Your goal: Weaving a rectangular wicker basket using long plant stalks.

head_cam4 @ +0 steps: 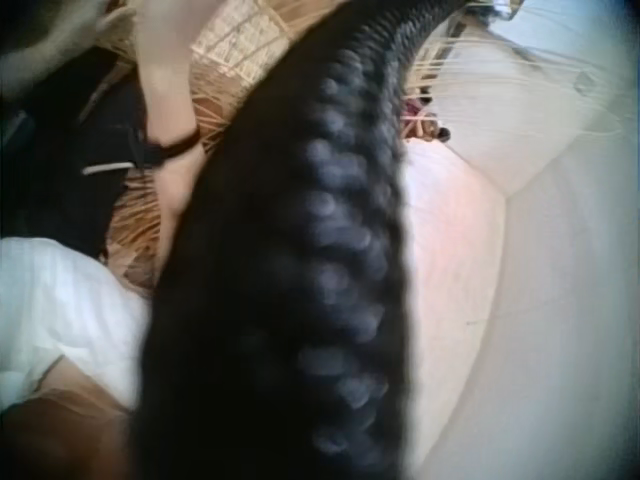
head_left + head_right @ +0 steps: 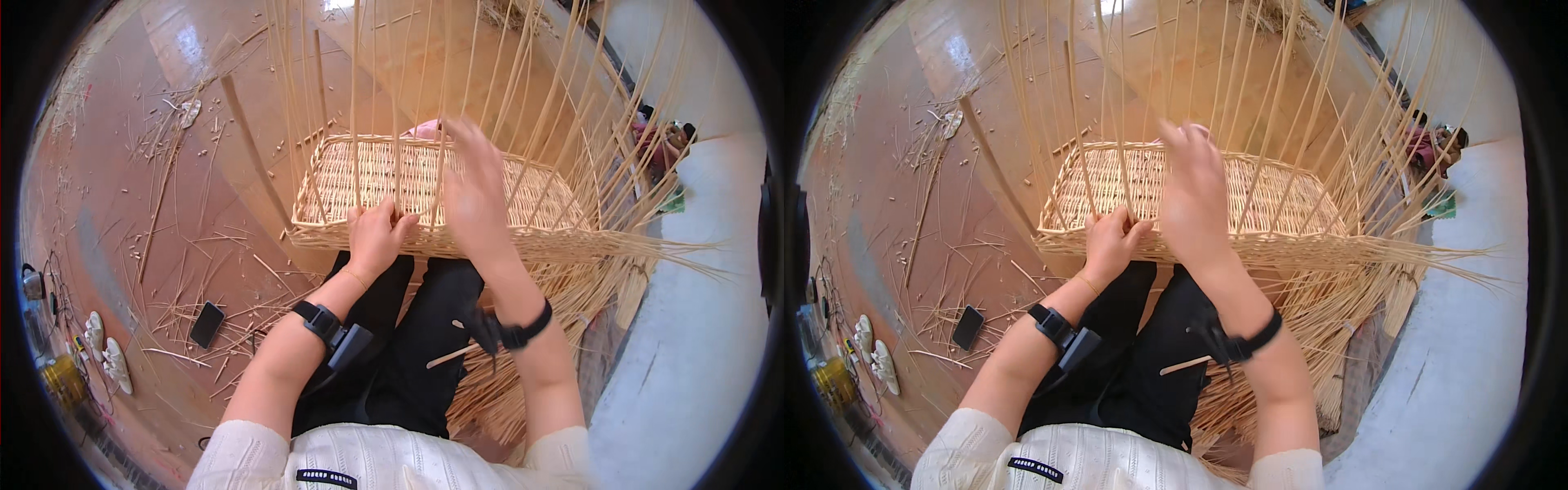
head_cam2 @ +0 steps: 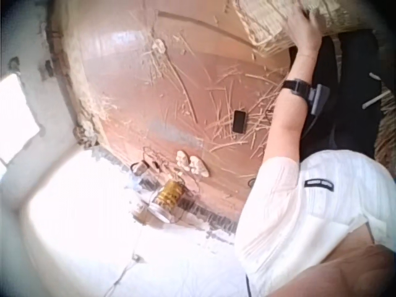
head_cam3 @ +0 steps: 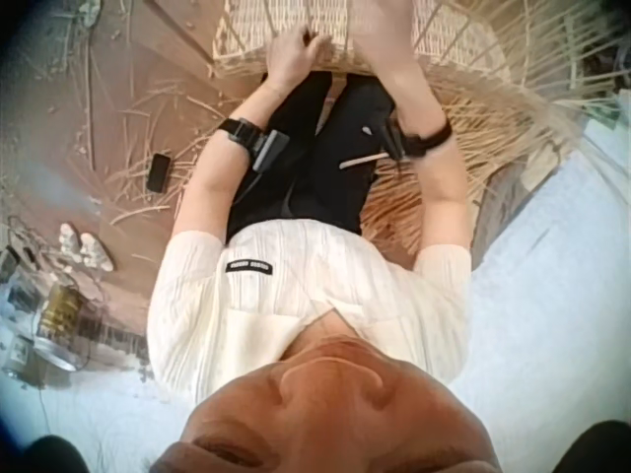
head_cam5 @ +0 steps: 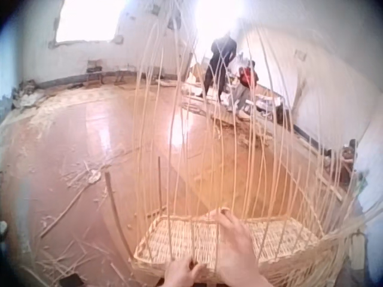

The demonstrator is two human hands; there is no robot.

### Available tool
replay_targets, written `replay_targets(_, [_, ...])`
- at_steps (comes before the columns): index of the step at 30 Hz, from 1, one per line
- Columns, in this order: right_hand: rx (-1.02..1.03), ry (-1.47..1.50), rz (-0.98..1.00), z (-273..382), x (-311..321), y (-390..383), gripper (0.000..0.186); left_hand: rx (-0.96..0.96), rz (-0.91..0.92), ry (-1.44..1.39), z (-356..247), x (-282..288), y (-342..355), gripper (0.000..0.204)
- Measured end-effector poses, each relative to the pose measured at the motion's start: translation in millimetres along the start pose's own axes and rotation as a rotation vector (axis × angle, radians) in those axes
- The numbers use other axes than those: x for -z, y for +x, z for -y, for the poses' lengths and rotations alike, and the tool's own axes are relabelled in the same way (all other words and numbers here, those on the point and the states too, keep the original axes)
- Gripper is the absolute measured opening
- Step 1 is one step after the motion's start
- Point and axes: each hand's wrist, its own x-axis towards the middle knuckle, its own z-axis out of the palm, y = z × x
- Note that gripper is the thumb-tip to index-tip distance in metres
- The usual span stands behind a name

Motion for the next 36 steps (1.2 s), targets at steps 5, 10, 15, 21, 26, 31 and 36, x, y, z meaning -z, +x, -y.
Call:
replay_targets(5, [-0.289,0.460,0.058,-10,-23,52,0.049,0.025,-0.010,-0.089,14,-4,2,0.035])
replay_targets(10, [-0.629,0.925,-0.676,-43,9,-98,0.044,0.181,0.187,0.007,9,19,21,0.038])
replay_targets(15, [-0.811,1.115,-0.811,-53,16,-125,0.043,0.171,0.148,-0.040,-7,2,13,0.050])
replay_targets(21, [-0.610,1.140,-0.605,9,13,-133,0.043,0.261,-0.069,-0.173,-4,20,32,0.063])
replay_targets(26, [-0.939,1.427,-0.623,-20,4,-130,0.037,0.247,0.012,-0.136,4,49,34,0.045])
replay_targets(31, [-0.939,1.340,-0.583,-13,-6,-137,0.038,-0.063,-0.093,-0.290,-11,4,14,0.027])
replay_targets(36, [-0.923,1.130,-0.631,-45,52,-156,0.024,-0.018,0.472,-0.337,0,-17,36,0.035])
